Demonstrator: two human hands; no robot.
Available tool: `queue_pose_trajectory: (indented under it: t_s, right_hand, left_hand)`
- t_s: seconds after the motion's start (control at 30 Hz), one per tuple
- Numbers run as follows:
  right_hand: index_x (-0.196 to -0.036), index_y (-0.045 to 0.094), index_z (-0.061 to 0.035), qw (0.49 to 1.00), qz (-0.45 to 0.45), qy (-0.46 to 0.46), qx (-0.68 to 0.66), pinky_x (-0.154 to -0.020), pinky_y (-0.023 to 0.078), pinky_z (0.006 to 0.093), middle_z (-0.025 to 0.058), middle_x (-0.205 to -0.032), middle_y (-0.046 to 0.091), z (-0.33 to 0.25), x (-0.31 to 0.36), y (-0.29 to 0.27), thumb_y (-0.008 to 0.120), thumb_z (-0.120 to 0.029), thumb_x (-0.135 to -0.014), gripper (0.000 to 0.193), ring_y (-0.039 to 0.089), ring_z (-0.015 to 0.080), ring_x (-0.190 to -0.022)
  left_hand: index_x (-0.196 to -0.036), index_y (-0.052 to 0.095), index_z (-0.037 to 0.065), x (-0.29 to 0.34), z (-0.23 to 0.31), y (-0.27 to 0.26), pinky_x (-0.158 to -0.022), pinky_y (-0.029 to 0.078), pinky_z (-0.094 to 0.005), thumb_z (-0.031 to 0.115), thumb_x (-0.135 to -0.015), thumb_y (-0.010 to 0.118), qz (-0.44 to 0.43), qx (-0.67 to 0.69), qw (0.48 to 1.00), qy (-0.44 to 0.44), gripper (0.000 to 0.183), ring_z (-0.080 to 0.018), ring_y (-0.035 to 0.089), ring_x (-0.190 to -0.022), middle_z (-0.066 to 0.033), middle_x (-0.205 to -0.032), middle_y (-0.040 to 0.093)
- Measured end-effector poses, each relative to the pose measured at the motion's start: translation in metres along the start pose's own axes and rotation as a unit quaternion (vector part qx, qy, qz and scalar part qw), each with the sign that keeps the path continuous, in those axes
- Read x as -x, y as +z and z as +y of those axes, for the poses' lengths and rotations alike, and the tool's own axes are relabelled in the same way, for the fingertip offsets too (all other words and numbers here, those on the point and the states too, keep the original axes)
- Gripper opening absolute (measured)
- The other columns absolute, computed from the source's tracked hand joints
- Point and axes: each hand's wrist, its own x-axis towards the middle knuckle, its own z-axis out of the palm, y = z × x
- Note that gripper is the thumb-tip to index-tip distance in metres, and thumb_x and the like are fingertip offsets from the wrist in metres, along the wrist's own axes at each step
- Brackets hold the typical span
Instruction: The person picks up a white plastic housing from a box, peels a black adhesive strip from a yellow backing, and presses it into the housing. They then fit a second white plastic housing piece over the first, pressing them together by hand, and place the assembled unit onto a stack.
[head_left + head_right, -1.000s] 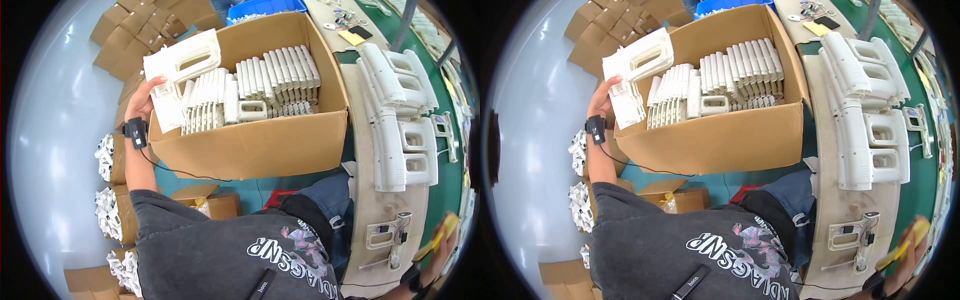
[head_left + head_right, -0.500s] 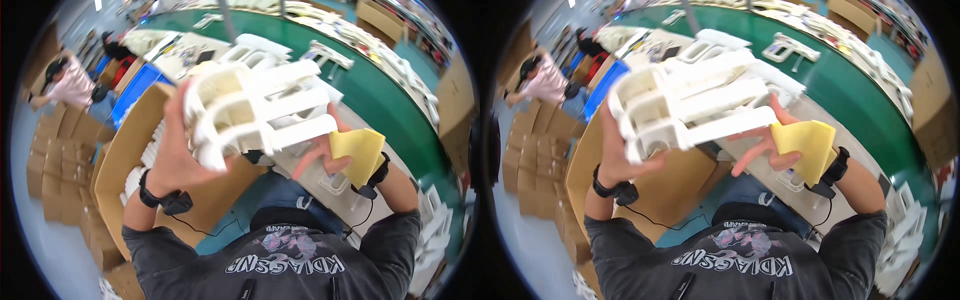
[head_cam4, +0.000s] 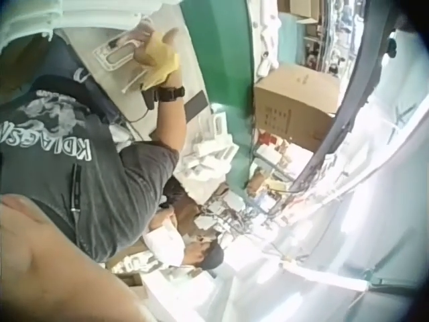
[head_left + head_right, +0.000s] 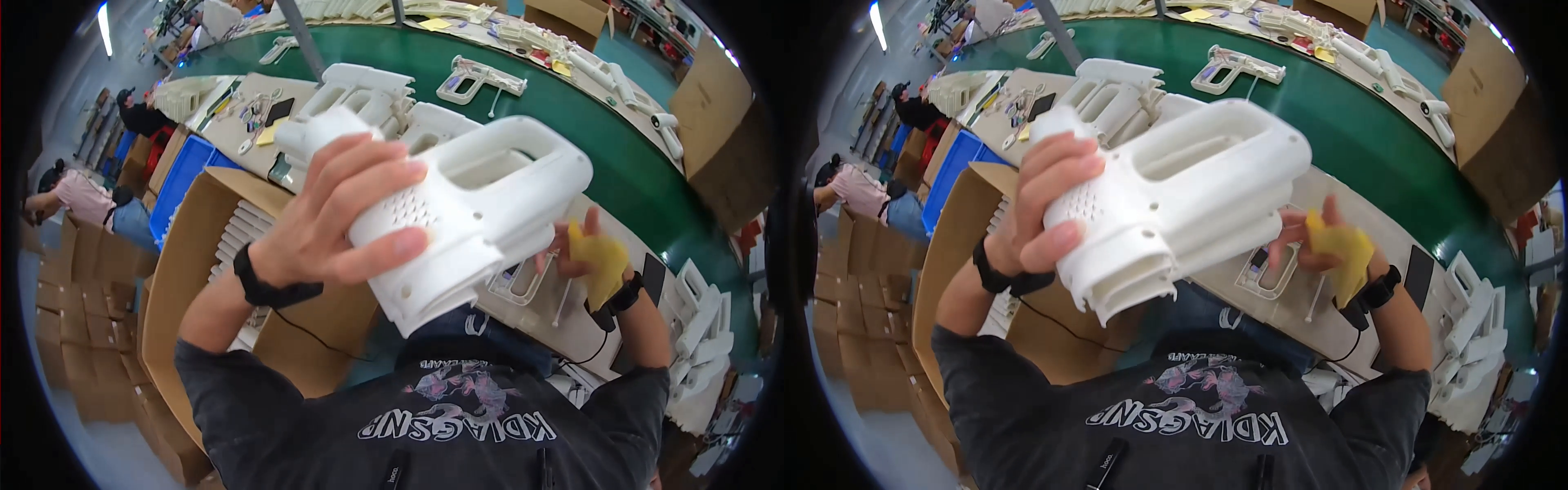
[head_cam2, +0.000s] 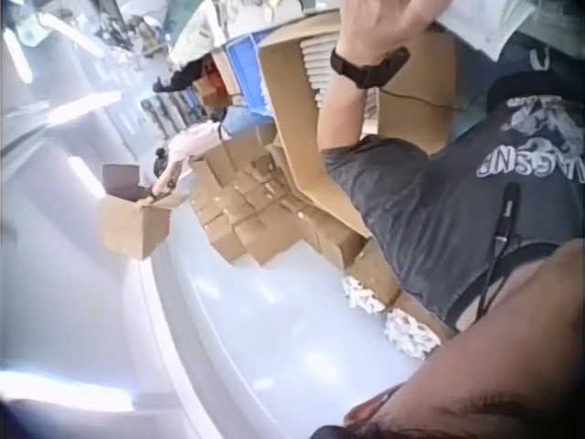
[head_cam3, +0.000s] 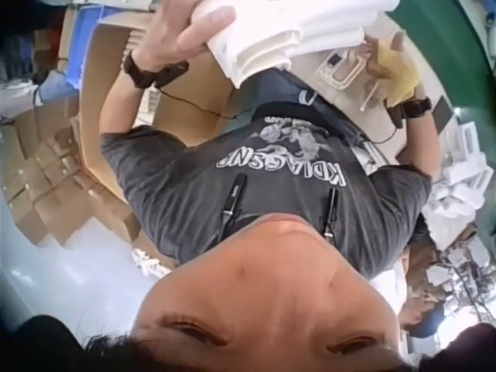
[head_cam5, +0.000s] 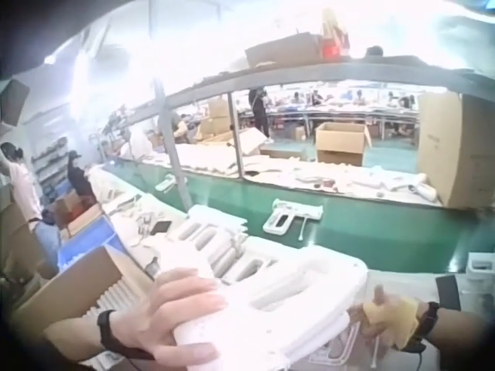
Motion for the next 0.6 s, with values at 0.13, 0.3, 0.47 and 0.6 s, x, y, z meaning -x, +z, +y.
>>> queue_pose_trajectory:
  t_s: [0.13, 0.3, 0.47, 0.6]
  right_hand:
    - [-0.150, 0.045, -0.0117, 0.977, 0.014, -0.076, -0.197, -0.041, 0.033, 0.0233, 0.0298, -0.136, 0.054, -0.014, -0.012, -0.004, 0.028, -0.086, -0.089, 0.098, 0.044, 0.0107, -0.044]
    - [-0.142, 0.054, -0.0106, 0.989, 0.014, -0.065, -0.130, -0.041, 0.026, 0.0245, 0.0156, -0.089, 0.068, -0.059, -0.019, -0.009, 0.024, -0.095, -0.081, 0.108, 0.041, 0.0112, -0.044]
    - [-0.133, 0.059, -0.0076, 0.995, 0.096, -0.006, -0.022, -0.040, 0.023, 0.0248, 0.0077, -0.076, 0.064, -0.088, -0.013, 0.000, 0.026, -0.097, -0.078, 0.110, 0.036, 0.0100, -0.042]
    - [-0.118, 0.063, -0.0069, 0.983, 0.185, 0.007, -0.016, -0.040, 0.022, 0.0228, 0.0035, -0.075, 0.063, -0.094, -0.019, 0.019, 0.029, -0.089, -0.086, 0.095, 0.034, 0.0084, -0.042]
  left_hand:
    - [-0.134, 0.056, 0.022, -0.016, -0.022, 0.002, -0.099, 0.049, -0.0513, 0.011, -0.080, 0.071, 0.021, -0.018, 0.999, 0.020, 0.056, -0.0365, 0.058, -0.116, -0.0181, -0.133, 0.056]
    - [-0.132, 0.053, 0.017, -0.032, -0.042, 0.013, -0.103, 0.048, -0.0526, 0.009, -0.081, 0.074, -0.025, -0.057, 0.987, 0.145, 0.055, -0.0390, 0.057, -0.120, -0.0210, -0.135, 0.054]
    - [-0.143, 0.050, 0.022, -0.035, -0.066, 0.033, -0.108, 0.044, -0.0478, 0.008, -0.082, 0.073, -0.010, -0.058, 0.982, 0.179, 0.067, -0.0348, 0.054, -0.123, -0.0154, -0.138, 0.052]
    - [-0.149, 0.044, 0.026, -0.039, -0.078, 0.043, -0.113, 0.038, -0.0493, 0.008, -0.084, 0.070, -0.048, -0.051, 0.973, 0.219, 0.072, -0.0307, 0.050, -0.127, -0.0093, -0.138, 0.052]
